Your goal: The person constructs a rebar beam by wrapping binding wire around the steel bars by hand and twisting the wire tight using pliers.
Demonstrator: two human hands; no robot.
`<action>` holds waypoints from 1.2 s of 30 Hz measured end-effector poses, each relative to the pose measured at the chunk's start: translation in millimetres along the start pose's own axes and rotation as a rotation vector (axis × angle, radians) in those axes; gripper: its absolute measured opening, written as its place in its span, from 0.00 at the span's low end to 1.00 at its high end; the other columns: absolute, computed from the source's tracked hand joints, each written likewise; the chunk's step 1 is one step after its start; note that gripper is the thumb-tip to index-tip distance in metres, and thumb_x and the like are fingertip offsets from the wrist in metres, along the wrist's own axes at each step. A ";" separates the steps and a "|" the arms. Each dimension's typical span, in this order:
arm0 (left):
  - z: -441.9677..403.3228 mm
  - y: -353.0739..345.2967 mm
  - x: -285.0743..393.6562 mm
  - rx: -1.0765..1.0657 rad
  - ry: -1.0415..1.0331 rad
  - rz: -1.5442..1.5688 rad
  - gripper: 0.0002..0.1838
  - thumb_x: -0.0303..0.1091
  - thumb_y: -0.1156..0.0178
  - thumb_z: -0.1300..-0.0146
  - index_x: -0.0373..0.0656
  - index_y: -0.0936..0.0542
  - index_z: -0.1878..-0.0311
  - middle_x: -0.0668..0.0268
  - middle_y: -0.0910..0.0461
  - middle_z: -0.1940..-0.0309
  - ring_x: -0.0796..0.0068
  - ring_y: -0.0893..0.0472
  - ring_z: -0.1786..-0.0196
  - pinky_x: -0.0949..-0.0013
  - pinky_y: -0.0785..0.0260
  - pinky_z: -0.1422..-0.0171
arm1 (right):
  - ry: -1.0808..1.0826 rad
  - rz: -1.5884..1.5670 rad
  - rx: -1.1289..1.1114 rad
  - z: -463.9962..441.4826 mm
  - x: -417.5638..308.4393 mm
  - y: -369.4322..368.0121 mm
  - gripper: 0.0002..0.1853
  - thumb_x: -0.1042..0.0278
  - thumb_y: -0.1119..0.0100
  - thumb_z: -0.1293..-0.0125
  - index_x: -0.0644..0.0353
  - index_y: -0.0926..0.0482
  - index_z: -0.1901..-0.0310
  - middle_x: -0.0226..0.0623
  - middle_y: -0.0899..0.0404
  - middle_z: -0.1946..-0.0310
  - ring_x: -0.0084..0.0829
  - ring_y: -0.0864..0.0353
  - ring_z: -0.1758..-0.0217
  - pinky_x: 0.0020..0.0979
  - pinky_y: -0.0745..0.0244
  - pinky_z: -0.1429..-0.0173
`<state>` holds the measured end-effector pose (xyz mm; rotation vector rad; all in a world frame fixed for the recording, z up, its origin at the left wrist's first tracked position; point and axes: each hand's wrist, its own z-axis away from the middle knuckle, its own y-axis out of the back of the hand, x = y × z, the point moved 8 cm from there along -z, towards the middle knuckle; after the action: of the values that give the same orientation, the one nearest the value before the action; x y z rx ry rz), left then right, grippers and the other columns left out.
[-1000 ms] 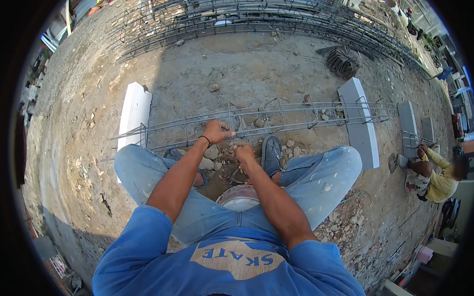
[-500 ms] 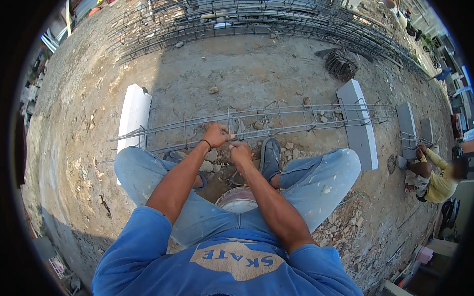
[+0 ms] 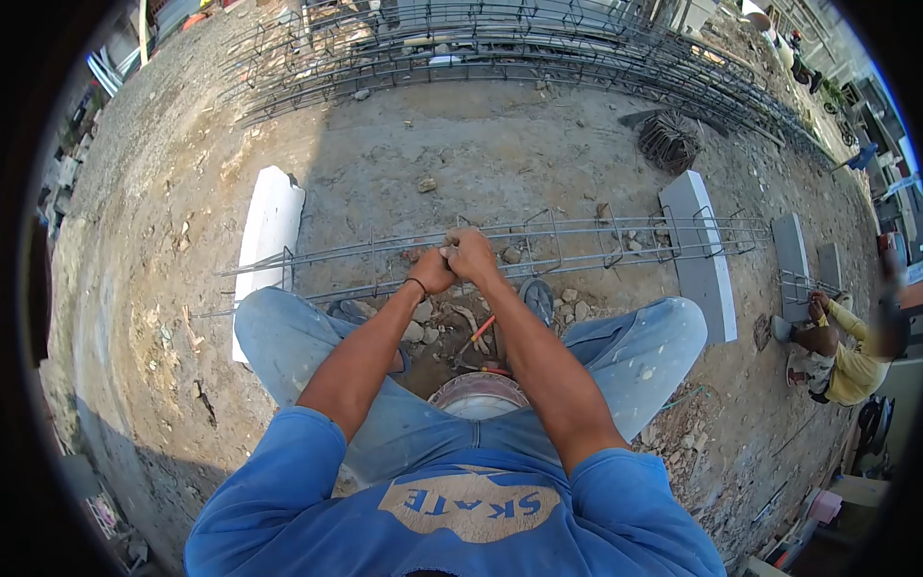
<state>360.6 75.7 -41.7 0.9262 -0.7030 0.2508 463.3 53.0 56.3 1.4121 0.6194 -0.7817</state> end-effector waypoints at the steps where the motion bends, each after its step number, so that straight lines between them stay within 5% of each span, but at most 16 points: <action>1: 0.8 -0.8 -0.3 -0.023 0.022 -0.002 0.15 0.41 0.33 0.47 0.42 0.14 0.59 0.49 0.14 0.60 0.49 0.15 0.52 0.54 0.25 0.49 | -0.023 0.015 0.018 8.9 -2.7 8.0 0.13 0.67 0.32 0.43 0.64 0.15 0.59 0.46 0.14 0.68 0.41 0.14 0.63 0.39 0.23 0.55; 3: 7.8 -0.9 4.1 -0.048 0.044 0.007 0.16 0.42 0.31 0.48 0.42 0.14 0.60 0.50 0.14 0.61 0.50 0.15 0.54 0.55 0.25 0.50 | -0.048 0.040 0.031 31.8 0.9 15.0 0.12 0.67 0.31 0.44 0.65 0.15 0.60 0.45 0.14 0.68 0.38 0.14 0.62 0.38 0.23 0.55; 5: 17.7 7.7 23.5 -0.046 -0.088 0.075 0.15 0.43 0.29 0.45 0.38 0.14 0.67 0.55 0.14 0.72 0.67 0.16 0.67 0.61 0.27 0.60 | -0.201 -0.139 0.267 63.0 35.5 21.5 0.09 0.69 0.32 0.39 0.64 0.15 0.60 0.39 0.14 0.66 0.29 0.14 0.62 0.33 0.22 0.57; 6: 15.9 7.6 23.3 -0.046 -0.089 0.079 0.15 0.43 0.29 0.45 0.38 0.14 0.67 0.55 0.14 0.72 0.67 0.16 0.67 0.61 0.27 0.60 | -0.200 -0.134 0.266 67.3 49.1 10.0 0.09 0.69 0.32 0.39 0.64 0.15 0.60 0.39 0.14 0.66 0.29 0.14 0.62 0.33 0.22 0.57; 8: 11.2 0.4 19.7 -0.091 -0.123 0.114 0.15 0.43 0.26 0.46 0.39 0.14 0.69 0.60 0.15 0.75 0.71 0.18 0.70 0.63 0.28 0.63 | -0.496 -1.178 0.419 83.0 102.5 -30.1 0.05 0.71 0.36 0.33 0.60 0.15 0.58 0.33 0.13 0.63 0.24 0.15 0.60 0.28 0.22 0.56; 12: 4.3 -0.3 11.1 -0.096 -0.142 0.203 0.14 0.41 0.25 0.45 0.40 0.14 0.72 0.62 0.15 0.75 0.73 0.21 0.73 0.64 0.30 0.65 | -0.545 -1.174 0.419 83.7 101.1 -33.1 0.06 0.72 0.40 0.29 0.58 0.16 0.54 0.32 0.14 0.58 0.26 0.15 0.57 0.27 0.21 0.53; 18: 18.4 20.1 30.6 -0.121 -0.234 0.345 0.23 0.53 0.31 0.39 0.40 0.14 0.75 0.65 0.18 0.77 0.74 0.26 0.76 0.63 0.33 0.67 | -0.593 -1.225 0.378 91.9 95.1 -37.3 0.06 0.71 0.40 0.29 0.58 0.16 0.55 0.36 0.14 0.56 0.29 0.15 0.53 0.29 0.21 0.50; 20: 20.6 24.6 23.6 -0.118 0.015 0.201 0.27 0.59 0.36 0.37 0.40 0.13 0.74 0.67 0.19 0.80 0.74 0.27 0.76 0.60 0.35 0.68 | -0.583 -1.280 0.389 93.3 93.6 -38.6 0.06 0.72 0.41 0.29 0.60 0.16 0.55 0.37 0.14 0.56 0.30 0.14 0.52 0.30 0.22 0.48; 27: 13.4 17.1 26.1 0.014 -0.093 0.083 0.25 0.55 0.38 0.36 0.39 0.13 0.71 0.61 0.21 0.83 0.68 0.26 0.77 0.57 0.34 0.68 | -0.379 -1.009 0.360 105.9 76.2 -41.0 0.08 0.74 0.42 0.29 0.65 0.18 0.52 0.41 0.14 0.54 0.33 0.15 0.51 0.30 0.22 0.45; 36: 13.2 14.3 32.9 0.066 -0.195 0.080 0.22 0.47 0.39 0.36 0.36 0.18 0.76 0.56 0.26 0.86 0.66 0.28 0.79 0.56 0.35 0.69 | -0.662 -1.380 0.395 116.1 83.8 -40.9 0.12 0.73 0.46 0.26 0.68 0.22 0.46 0.47 0.16 0.50 0.38 0.15 0.46 0.34 0.20 0.45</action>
<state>372.6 70.5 -5.8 0.9949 -0.9176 0.2579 474.2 -71.1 -25.3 0.7795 0.8963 -2.4361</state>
